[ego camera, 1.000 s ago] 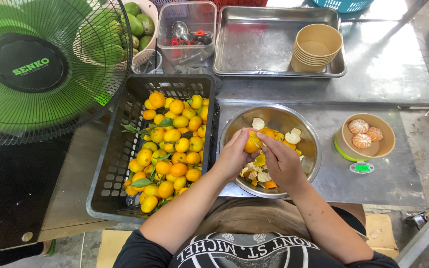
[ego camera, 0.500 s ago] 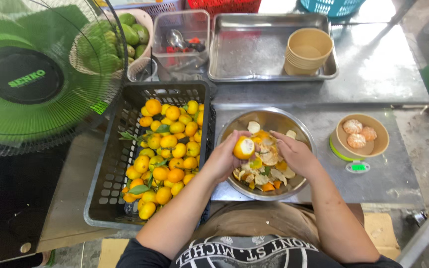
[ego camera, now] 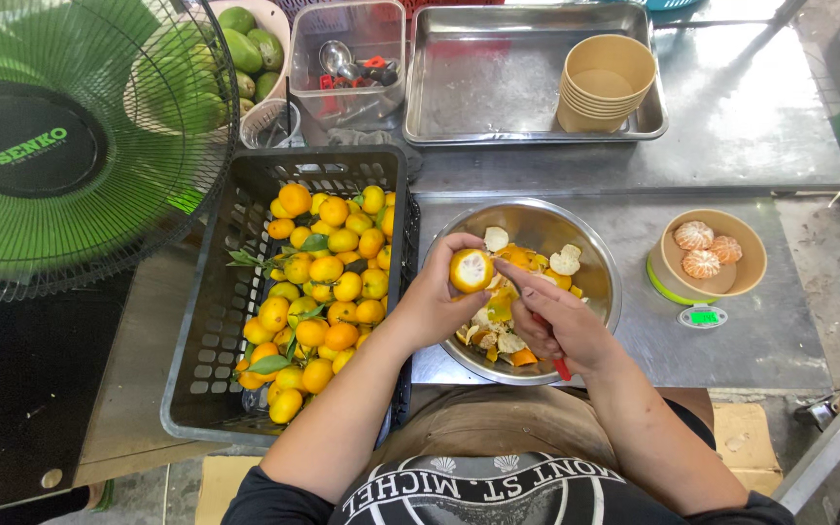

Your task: The person peels citrus fruits by hand and places the peeled segments into a small paper cup while putting the peels into a metal bowl.

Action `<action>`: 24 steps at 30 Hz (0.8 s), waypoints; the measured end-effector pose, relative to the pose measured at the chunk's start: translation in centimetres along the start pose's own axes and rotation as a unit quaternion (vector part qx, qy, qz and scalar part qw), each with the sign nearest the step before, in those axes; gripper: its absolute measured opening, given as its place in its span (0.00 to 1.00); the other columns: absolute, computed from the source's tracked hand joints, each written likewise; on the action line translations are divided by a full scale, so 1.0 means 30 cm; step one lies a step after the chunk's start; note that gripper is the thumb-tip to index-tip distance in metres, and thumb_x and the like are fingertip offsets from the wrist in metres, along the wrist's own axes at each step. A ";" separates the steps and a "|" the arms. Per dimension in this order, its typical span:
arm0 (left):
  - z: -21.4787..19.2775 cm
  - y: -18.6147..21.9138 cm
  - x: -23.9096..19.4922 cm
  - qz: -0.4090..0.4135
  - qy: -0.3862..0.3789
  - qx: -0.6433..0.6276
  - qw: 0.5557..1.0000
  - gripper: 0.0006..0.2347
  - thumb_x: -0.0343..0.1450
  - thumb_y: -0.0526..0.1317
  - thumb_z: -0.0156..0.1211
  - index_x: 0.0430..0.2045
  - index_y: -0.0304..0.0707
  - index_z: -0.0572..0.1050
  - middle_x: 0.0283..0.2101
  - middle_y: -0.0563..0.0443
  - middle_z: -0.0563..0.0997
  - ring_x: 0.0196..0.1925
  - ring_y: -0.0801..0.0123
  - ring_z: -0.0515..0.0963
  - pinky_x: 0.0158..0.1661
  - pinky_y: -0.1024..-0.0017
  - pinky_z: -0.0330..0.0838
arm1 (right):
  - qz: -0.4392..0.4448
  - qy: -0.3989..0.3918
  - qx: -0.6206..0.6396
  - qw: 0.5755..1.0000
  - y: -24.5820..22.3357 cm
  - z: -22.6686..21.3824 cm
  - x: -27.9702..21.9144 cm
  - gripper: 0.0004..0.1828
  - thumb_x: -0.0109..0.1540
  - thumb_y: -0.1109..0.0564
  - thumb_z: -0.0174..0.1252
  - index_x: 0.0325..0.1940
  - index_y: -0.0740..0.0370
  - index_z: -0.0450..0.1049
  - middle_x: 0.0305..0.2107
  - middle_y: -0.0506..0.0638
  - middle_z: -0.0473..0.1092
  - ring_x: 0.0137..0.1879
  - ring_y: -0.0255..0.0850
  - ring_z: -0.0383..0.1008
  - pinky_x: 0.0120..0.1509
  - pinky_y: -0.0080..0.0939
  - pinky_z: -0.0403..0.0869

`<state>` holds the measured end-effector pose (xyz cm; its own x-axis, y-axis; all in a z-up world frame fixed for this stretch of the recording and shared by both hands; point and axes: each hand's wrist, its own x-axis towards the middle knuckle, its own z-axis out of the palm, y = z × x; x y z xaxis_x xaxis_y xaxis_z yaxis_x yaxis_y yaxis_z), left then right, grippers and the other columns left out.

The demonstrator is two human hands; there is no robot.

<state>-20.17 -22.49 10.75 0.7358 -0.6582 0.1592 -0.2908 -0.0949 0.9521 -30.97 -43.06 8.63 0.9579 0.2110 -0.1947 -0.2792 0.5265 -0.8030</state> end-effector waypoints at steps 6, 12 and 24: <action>-0.036 0.096 0.008 0.174 0.010 0.222 0.959 0.25 0.63 0.35 0.74 0.56 0.43 0.73 0.56 0.48 0.79 0.59 0.53 0.76 0.60 0.62 0.70 | 0.054 -0.003 -0.048 0.997 0.008 0.000 0.020 0.33 0.70 0.54 0.40 0.81 0.44 0.47 0.18 0.42 0.56 0.20 0.28 0.53 0.20 0.28 0.53; -0.047 0.120 0.011 0.160 0.000 0.213 0.964 0.27 0.62 0.37 0.75 0.56 0.41 0.73 0.55 0.46 0.80 0.57 0.53 0.78 0.57 0.62 0.71 | 0.024 -0.011 -0.109 0.994 0.034 -0.014 0.018 0.33 0.71 0.55 0.41 0.82 0.47 0.47 0.18 0.40 0.56 0.22 0.28 0.54 0.24 0.28 0.57; 0.005 -0.099 0.018 -0.065 -0.082 -0.342 0.934 0.24 0.75 0.39 0.62 0.65 0.32 0.66 0.57 0.53 0.79 0.56 0.76 0.77 0.57 0.75 0.72 | -0.157 0.002 -0.219 0.963 0.089 0.012 0.023 0.33 0.73 0.56 0.43 0.82 0.56 0.46 0.21 0.41 0.57 0.26 0.28 0.55 0.30 0.29 0.61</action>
<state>-19.01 -22.69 7.96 0.6180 -0.7850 0.0426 0.2941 0.2811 0.9135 -31.08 -41.21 6.56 0.9911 0.0942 0.0941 0.0776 0.1649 -0.9832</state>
